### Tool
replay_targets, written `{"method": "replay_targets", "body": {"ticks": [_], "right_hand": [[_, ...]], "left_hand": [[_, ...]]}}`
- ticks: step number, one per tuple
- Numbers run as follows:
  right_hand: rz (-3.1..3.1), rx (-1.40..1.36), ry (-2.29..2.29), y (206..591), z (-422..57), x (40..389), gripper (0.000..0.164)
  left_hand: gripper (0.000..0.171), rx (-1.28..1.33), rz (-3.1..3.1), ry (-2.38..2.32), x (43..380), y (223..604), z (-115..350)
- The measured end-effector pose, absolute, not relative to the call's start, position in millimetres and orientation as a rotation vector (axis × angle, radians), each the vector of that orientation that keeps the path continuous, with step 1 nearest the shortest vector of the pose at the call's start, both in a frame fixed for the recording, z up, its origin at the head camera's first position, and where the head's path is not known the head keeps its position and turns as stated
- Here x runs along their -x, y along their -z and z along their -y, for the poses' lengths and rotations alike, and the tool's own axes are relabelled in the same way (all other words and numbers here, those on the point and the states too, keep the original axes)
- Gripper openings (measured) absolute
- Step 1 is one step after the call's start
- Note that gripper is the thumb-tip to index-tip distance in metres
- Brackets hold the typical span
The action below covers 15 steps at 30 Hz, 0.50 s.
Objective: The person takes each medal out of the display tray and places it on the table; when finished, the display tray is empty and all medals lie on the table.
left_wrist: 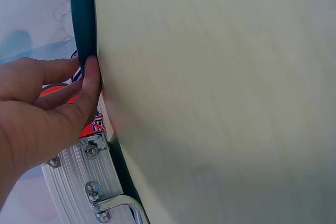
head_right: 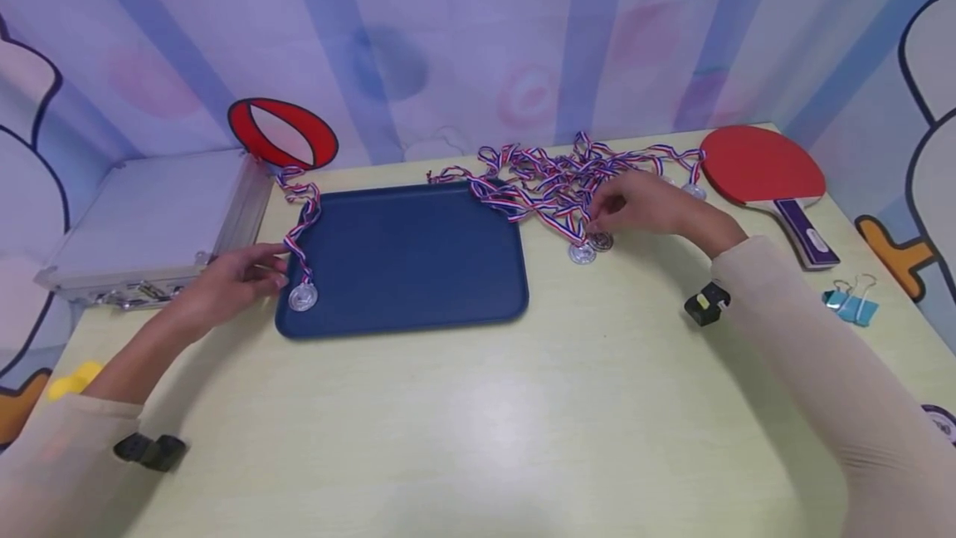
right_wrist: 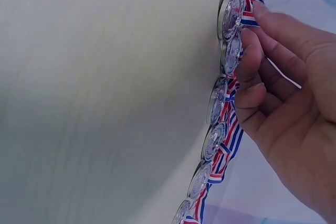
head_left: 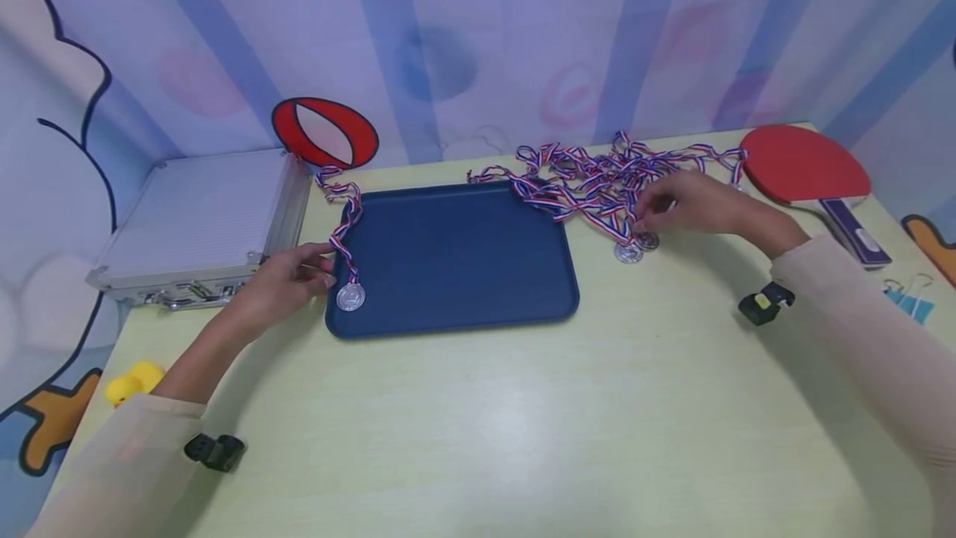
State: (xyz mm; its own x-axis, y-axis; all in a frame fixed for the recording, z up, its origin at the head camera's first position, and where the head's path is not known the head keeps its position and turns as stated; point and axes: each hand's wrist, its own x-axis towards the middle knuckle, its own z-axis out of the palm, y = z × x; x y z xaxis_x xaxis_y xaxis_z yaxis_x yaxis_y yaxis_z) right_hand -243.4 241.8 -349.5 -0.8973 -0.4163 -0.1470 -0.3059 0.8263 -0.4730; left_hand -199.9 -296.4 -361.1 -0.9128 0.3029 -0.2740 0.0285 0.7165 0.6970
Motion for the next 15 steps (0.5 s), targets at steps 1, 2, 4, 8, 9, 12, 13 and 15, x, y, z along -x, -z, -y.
{"method": "replay_targets", "body": {"ticks": [1,2,4,8,9,12,13,15], "right_hand": [[-2.751,0.557,0.670,350.0,-241.4,243.2,0.006],[-2.742,0.565,0.674,350.8,-240.9,243.1,0.006],[-2.737,0.595,0.680,352.6,-240.2,243.0,0.006],[-2.743,0.671,0.682,355.6,-241.3,241.9,0.005],[-2.743,0.684,0.683,355.5,-242.0,241.3,0.005],[-2.743,0.712,0.668,355.2,-245.2,240.5,0.005],[-2.750,0.713,0.656,355.0,-246.5,240.5,0.005],[-2.764,0.706,0.636,354.0,-248.8,240.4,0.004]], "left_hand": [[0.052,-0.259,-2.552,-1.031,199.8,360.7,296.4],[0.052,-0.259,-2.551,-1.033,199.8,360.3,296.5],[0.052,-0.260,-2.551,-1.036,199.9,360.3,296.8],[0.052,-0.267,-2.548,-1.040,200.0,361.6,296.8],[0.051,-0.272,-2.549,-1.040,200.0,362.0,296.6],[0.051,-0.287,-2.557,-1.036,200.3,362.7,296.6],[0.051,-0.287,-2.561,-1.033,200.5,362.7,296.9],[0.051,-0.288,-2.567,-1.029,201.1,362.5,297.2]]}}
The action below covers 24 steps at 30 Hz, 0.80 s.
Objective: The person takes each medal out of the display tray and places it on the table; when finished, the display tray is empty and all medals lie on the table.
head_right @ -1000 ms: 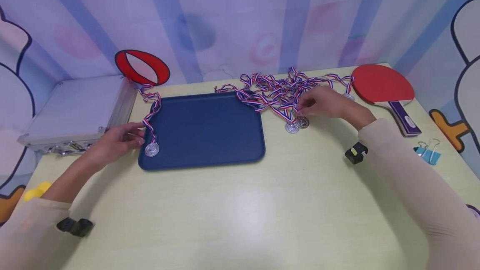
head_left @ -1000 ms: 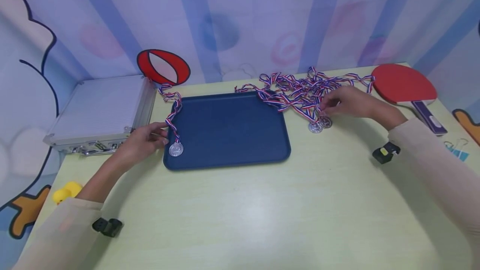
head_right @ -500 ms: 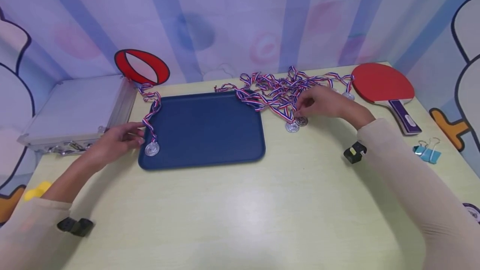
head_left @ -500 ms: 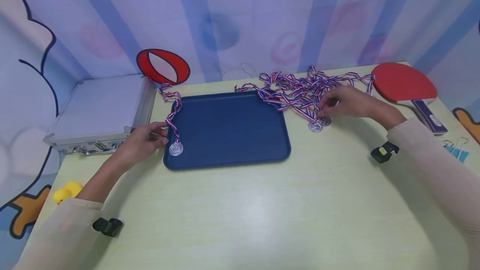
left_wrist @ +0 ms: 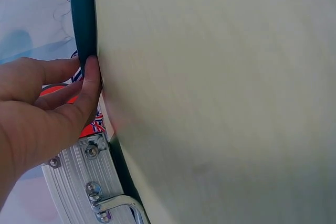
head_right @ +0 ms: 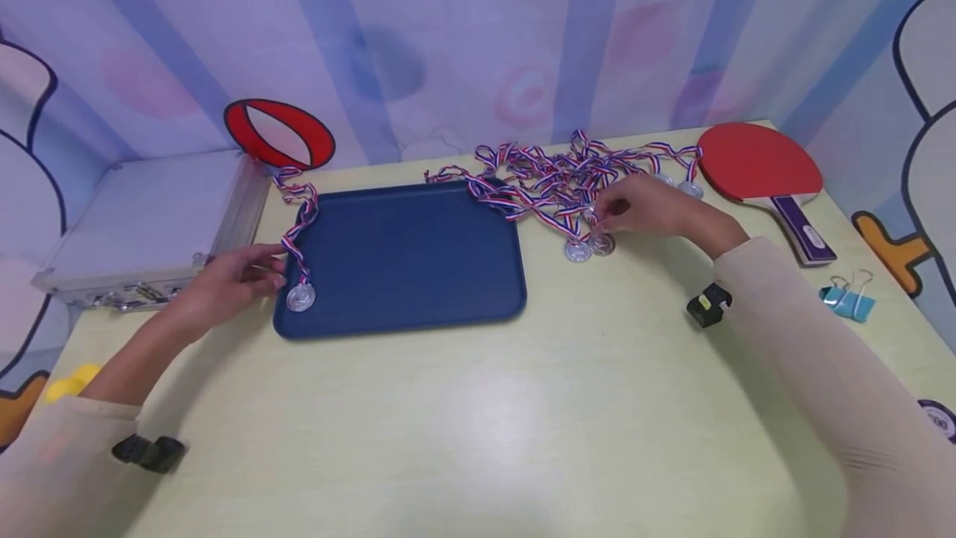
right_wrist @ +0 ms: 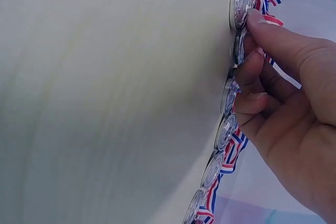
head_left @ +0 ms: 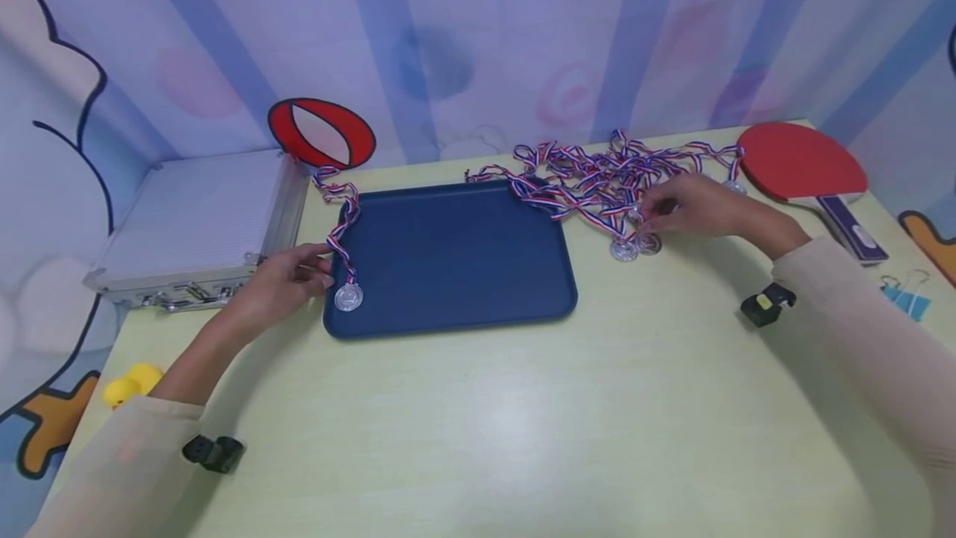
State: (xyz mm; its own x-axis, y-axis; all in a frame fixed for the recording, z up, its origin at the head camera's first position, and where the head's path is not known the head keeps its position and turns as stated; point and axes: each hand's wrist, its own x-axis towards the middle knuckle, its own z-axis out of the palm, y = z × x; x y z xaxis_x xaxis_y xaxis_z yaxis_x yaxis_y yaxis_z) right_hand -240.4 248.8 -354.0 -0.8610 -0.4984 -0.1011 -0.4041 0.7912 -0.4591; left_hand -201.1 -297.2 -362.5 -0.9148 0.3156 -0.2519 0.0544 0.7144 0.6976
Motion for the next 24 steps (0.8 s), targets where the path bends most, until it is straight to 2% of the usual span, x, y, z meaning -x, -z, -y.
{"method": "replay_targets", "body": {"ticks": [24], "right_hand": [[-2.776,0.656,0.540,347.3,-247.3,241.4,0.005]], "left_hand": [[0.052,-0.247,-2.551,-1.033,203.6,363.7,299.7]]}}
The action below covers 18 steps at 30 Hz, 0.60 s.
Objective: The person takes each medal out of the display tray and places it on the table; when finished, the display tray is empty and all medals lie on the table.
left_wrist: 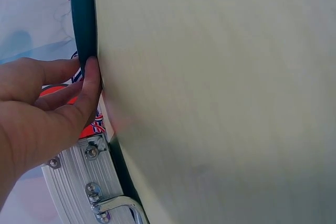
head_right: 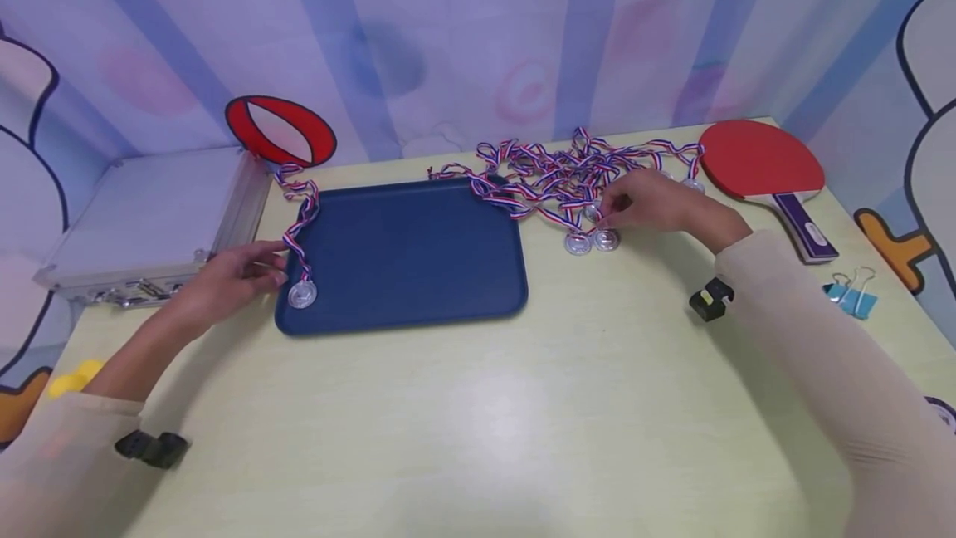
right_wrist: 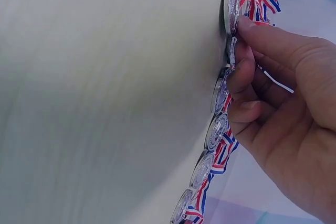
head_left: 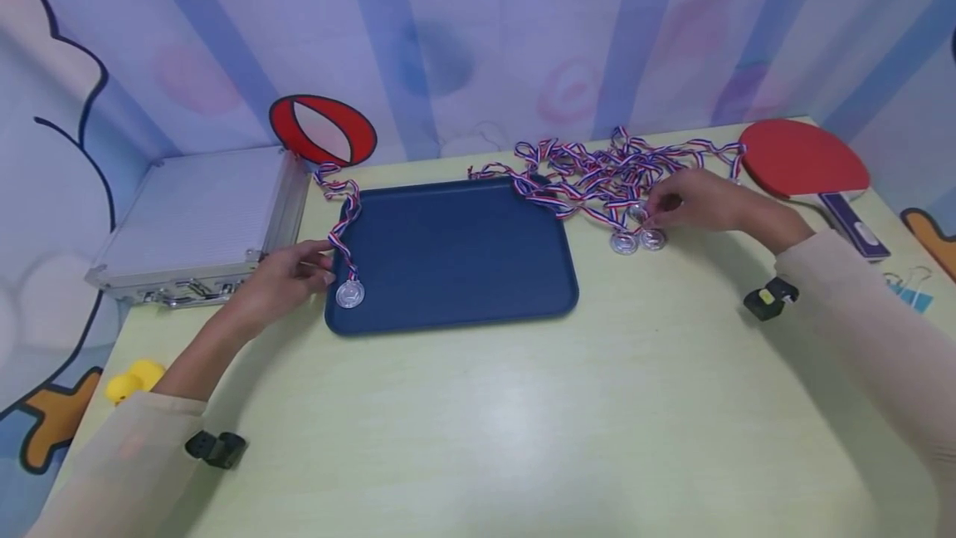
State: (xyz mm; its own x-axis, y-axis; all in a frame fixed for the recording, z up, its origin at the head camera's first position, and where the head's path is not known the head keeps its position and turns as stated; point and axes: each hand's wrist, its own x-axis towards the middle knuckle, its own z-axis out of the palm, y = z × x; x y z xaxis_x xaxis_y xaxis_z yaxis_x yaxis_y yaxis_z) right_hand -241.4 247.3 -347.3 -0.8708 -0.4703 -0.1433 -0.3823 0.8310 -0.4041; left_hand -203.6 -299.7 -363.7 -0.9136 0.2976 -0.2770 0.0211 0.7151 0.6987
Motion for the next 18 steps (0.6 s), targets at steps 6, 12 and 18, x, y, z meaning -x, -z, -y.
{"method": "replay_targets", "body": {"ticks": [6,12,18], "right_hand": [[-2.800,0.616,0.567,345.9,-243.3,239.6,0.004],[-2.830,0.561,0.588,345.1,-235.5,240.2,0.006],[-2.878,0.531,0.570,339.6,-232.4,235.9,0.009]], "left_hand": [[0.052,-0.245,-2.543,-1.042,201.9,364.3,299.8],[0.052,-0.249,-2.551,-1.057,199.6,363.2,300.3],[0.051,-0.271,-2.562,-1.035,201.4,361.6,298.4]]}}
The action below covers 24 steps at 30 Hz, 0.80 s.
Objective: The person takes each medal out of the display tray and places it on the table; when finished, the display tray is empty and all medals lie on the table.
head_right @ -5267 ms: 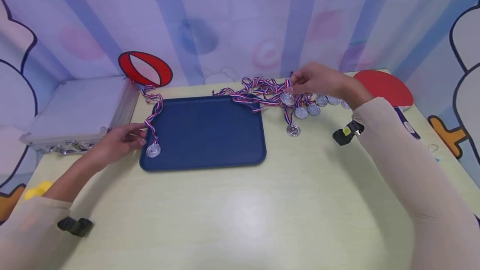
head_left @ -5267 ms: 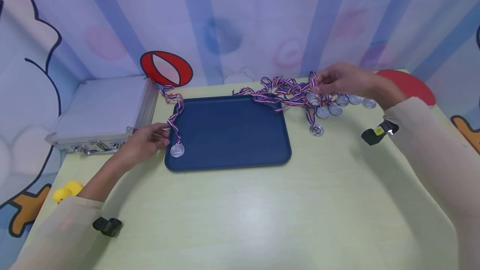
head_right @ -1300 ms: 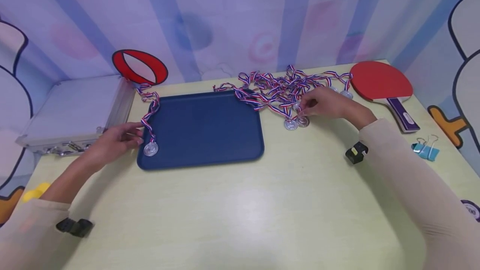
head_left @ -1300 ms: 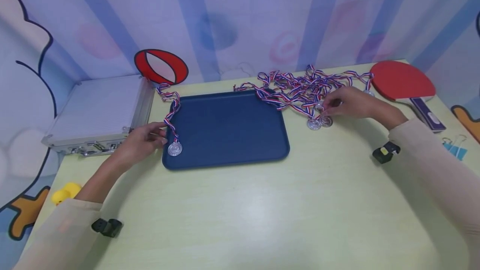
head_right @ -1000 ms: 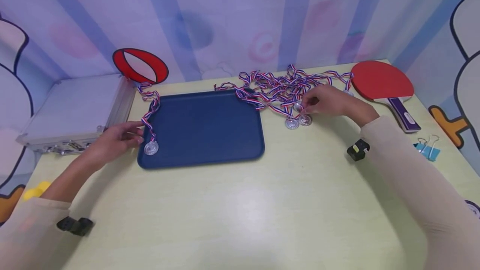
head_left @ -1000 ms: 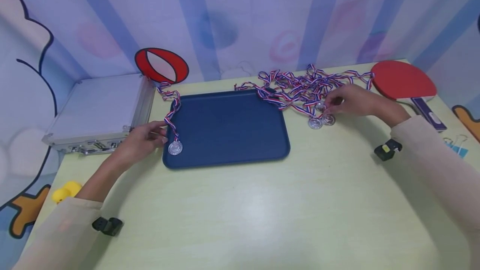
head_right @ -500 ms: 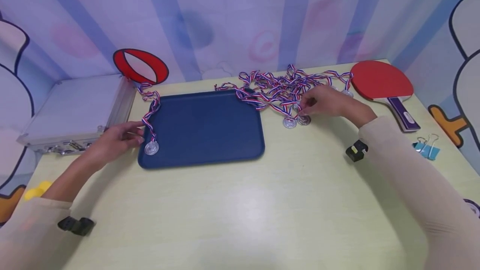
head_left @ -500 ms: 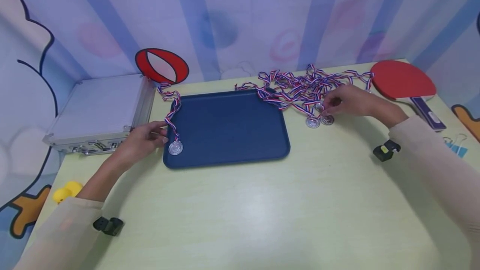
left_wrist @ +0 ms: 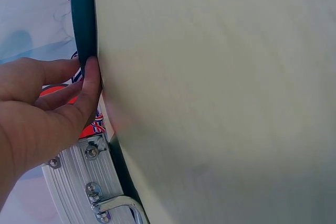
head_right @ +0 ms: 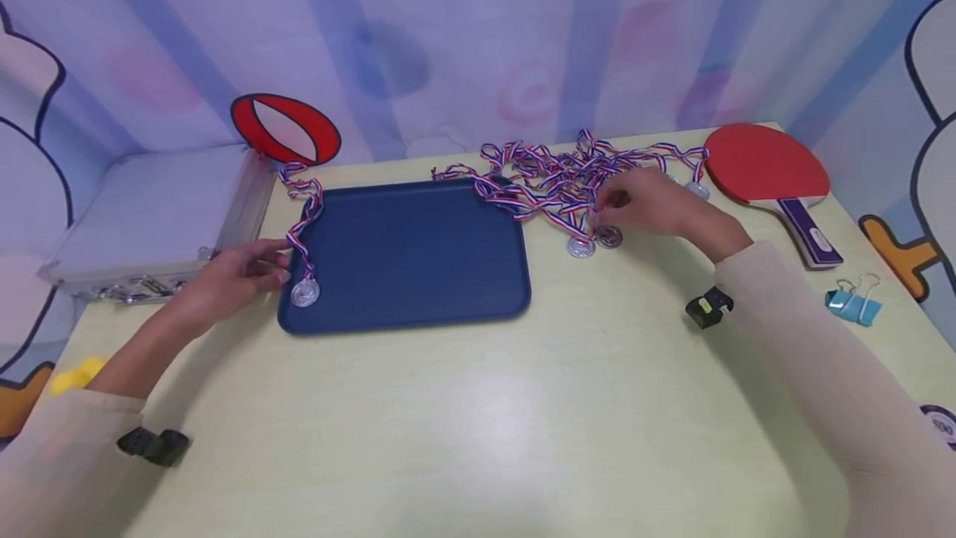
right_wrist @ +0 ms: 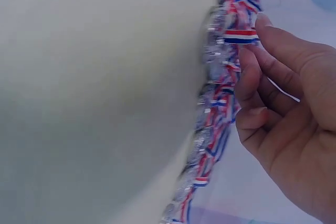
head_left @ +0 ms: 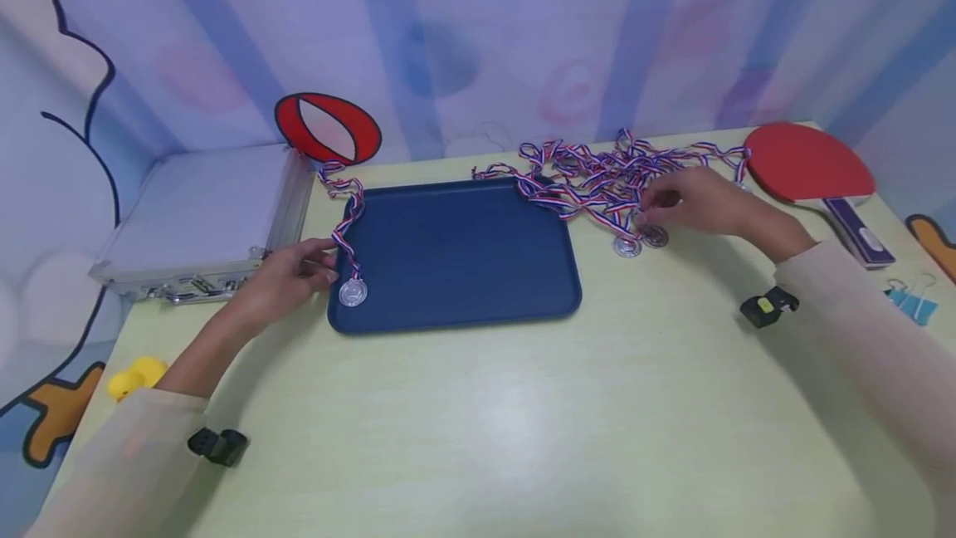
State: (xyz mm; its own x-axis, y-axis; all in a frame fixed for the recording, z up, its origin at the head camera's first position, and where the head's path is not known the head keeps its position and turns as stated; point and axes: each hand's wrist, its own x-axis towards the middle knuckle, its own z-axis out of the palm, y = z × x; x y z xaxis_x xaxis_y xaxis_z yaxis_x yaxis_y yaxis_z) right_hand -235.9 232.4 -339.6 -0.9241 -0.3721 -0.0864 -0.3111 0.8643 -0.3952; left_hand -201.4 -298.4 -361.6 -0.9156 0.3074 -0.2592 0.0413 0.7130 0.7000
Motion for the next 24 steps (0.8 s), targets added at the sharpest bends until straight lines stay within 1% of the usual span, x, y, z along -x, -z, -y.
{"method": "replay_targets", "body": {"ticks": [3,5,8,12,19,24], "right_hand": [[-2.953,0.535,0.581,326.7,-225.8,233.3,0.013],[-2.974,0.573,0.596,316.8,-213.0,234.0,0.014],[-2.931,0.673,0.630,303.0,-181.3,236.2,0.016],[-2.807,0.848,0.663,290.3,-127.1,238.3,0.012],[-2.607,1.163,0.603,289.1,-39.3,243.4,0.012],[-2.494,1.200,0.636,300.6,11.9,243.5,0.013]], "left_hand": [[0.050,-0.288,-2.563,-1.027,204.7,359.1,295.7],[0.050,-0.295,-2.567,-1.019,206.1,357.6,294.7],[0.050,-0.297,-2.576,-1.008,207.1,356.4,295.2],[0.050,-0.309,-2.577,-1.007,207.0,356.3,296.8],[0.051,-0.296,-2.562,-1.017,204.6,359.6,298.7],[0.050,-0.293,-2.568,-1.030,203.0,360.0,296.9]]}}
